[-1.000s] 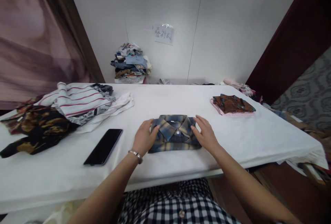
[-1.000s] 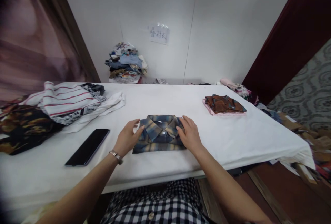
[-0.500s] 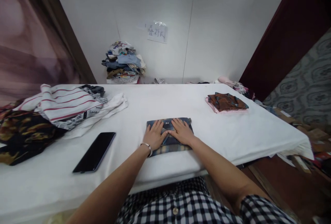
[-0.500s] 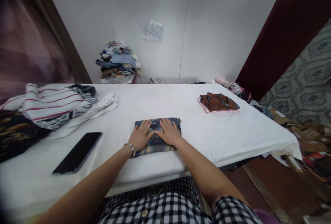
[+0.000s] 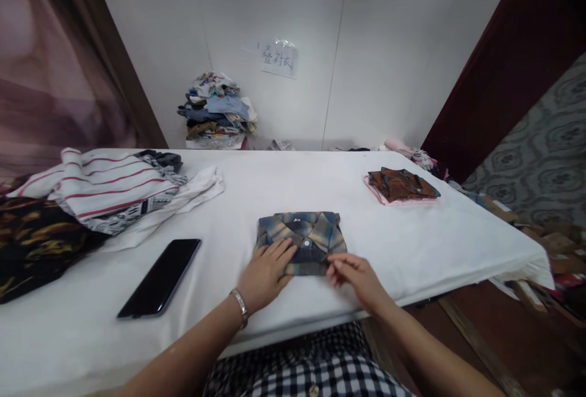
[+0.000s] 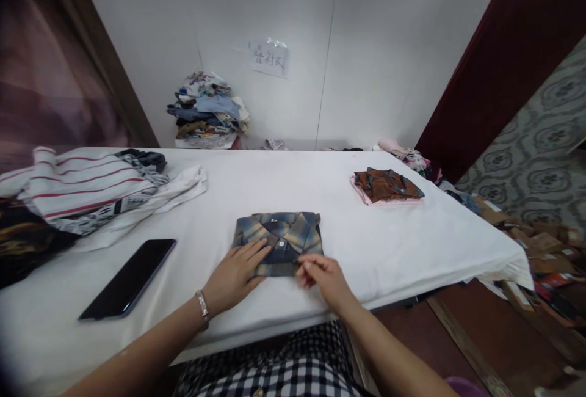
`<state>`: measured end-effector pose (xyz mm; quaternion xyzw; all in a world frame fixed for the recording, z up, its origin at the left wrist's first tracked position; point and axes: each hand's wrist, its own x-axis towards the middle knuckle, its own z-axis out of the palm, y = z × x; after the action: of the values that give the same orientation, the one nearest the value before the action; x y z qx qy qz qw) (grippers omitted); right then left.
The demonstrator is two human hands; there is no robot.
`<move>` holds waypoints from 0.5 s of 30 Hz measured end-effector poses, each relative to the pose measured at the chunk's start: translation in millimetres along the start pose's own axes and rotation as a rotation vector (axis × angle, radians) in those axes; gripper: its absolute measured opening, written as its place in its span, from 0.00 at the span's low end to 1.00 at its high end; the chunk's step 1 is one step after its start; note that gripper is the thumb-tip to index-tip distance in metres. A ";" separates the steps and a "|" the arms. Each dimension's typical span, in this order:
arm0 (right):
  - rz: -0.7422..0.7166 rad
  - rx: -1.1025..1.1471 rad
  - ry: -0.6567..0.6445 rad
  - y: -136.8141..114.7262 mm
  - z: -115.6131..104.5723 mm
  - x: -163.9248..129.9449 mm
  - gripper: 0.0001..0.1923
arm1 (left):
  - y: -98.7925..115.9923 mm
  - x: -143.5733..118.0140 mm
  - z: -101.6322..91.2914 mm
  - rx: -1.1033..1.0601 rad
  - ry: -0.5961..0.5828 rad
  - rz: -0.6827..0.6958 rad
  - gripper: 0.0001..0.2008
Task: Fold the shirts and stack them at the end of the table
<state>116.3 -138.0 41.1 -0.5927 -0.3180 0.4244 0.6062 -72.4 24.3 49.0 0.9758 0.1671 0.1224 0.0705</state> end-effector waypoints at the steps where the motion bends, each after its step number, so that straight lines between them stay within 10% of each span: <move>1: 0.103 0.065 -0.079 3.1 5.4 -9.2 0.21 | -2.6 4.8 -3.2 0.003 0.003 0.006 0.24; 7: 0.178 0.448 -0.144 -6.3 31.6 0.6 0.28 | 4.4 33.4 -18.2 0.077 0.331 0.031 0.17; 15: 0.053 0.705 0.171 -2.3 61.7 49.1 0.21 | 29.6 22.8 26.9 0.279 0.529 0.257 0.19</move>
<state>83.3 -66.4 43.4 -0.3888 -0.0846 0.4725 0.7865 -35.4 1.9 33.4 0.9234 0.0702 0.3556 -0.1259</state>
